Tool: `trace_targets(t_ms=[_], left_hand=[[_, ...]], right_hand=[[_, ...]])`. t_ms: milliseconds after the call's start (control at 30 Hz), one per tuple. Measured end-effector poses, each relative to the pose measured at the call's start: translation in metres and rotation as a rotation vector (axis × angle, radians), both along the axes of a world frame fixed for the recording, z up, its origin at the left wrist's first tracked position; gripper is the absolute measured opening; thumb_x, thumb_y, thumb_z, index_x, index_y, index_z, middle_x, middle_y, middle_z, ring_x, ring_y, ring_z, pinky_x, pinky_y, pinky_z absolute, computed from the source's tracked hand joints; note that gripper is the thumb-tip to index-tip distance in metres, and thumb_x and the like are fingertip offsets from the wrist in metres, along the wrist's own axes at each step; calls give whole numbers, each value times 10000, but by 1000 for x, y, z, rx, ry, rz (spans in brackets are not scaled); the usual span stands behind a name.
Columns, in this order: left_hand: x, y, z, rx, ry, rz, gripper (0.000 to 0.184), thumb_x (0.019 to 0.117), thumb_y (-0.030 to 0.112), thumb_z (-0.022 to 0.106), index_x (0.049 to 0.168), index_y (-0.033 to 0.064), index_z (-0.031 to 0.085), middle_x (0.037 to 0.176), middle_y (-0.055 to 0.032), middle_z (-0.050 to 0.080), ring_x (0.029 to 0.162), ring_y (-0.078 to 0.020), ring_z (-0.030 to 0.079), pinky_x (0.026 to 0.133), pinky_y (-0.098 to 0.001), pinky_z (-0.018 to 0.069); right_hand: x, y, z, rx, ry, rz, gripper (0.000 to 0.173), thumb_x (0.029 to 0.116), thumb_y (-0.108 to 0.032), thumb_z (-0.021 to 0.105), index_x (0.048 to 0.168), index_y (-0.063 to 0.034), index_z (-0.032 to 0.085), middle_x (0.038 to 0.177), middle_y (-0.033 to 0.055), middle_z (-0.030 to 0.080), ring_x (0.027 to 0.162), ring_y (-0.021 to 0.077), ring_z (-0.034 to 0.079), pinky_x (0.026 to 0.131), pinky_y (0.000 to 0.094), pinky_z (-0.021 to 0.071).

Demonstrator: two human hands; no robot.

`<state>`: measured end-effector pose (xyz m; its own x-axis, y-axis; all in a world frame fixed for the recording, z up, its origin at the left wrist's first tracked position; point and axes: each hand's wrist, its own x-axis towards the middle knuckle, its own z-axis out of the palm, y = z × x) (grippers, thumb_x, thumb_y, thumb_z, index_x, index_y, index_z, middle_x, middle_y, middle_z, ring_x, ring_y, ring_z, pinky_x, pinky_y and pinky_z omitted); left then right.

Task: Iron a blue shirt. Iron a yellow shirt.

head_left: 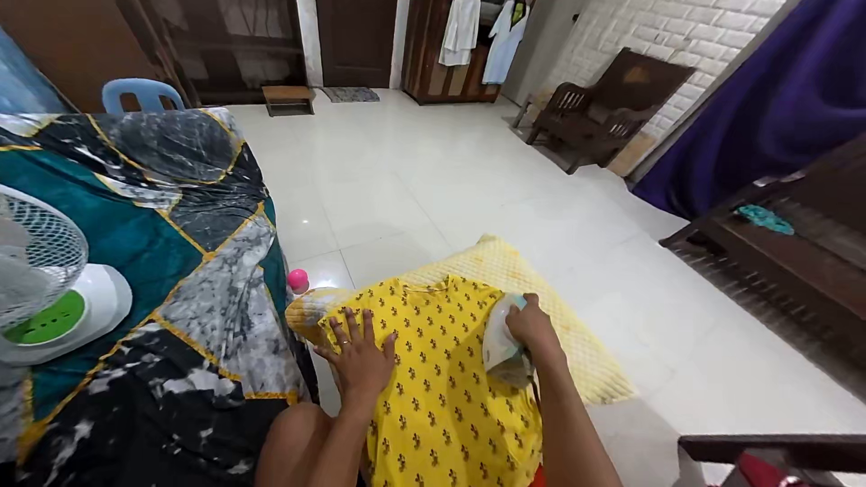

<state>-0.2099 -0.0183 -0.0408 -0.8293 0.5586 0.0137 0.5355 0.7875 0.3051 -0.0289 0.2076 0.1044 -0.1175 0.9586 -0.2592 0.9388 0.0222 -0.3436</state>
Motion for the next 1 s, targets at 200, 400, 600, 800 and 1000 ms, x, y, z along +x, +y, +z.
trace_targets(t_ms=[200,400,600,800,1000], left_hand=[[-1,0,1,-15,-19,-2,869,934,803,270,1639,294,277,1723,-119,154,1547,-522,93,1084,-861,52],[1,-1,0,-2,-19,4,860,937,800,270,1636,300,284,1720,-116,169,1550,-513,99,1081,-862,49],[0,1,-1,-19,-21,-5,858,933,802,266,1637,312,273,1720,-110,172,1550,-510,105,1083,-862,52],[0,-1,0,-9,-26,-14,878,933,807,277,1642,289,266,1719,-130,165,1552,-513,88,1081,-867,47],[1,-1,1,6,-37,8,964,923,819,281,1653,191,230,1721,-112,169,1567,-471,80,1102,-844,35]], right_hand=[[-11,53,-3,27,23,-16,639,1017,-262,552,1583,-92,309,1259,268,662,1158,415,673,954,603,545],[24,20,-8,17,50,60,657,1032,-354,581,1588,-124,316,1201,272,681,1078,430,693,915,621,549],[63,-90,3,-53,-60,147,734,976,-271,637,1610,-171,280,1048,235,716,917,410,727,816,605,585],[106,-154,7,-160,-156,242,835,913,-187,635,1648,-230,241,939,191,737,826,374,737,755,582,593],[101,-113,0,-115,-89,322,737,944,-212,623,1612,-301,322,976,173,729,833,352,729,757,574,593]])
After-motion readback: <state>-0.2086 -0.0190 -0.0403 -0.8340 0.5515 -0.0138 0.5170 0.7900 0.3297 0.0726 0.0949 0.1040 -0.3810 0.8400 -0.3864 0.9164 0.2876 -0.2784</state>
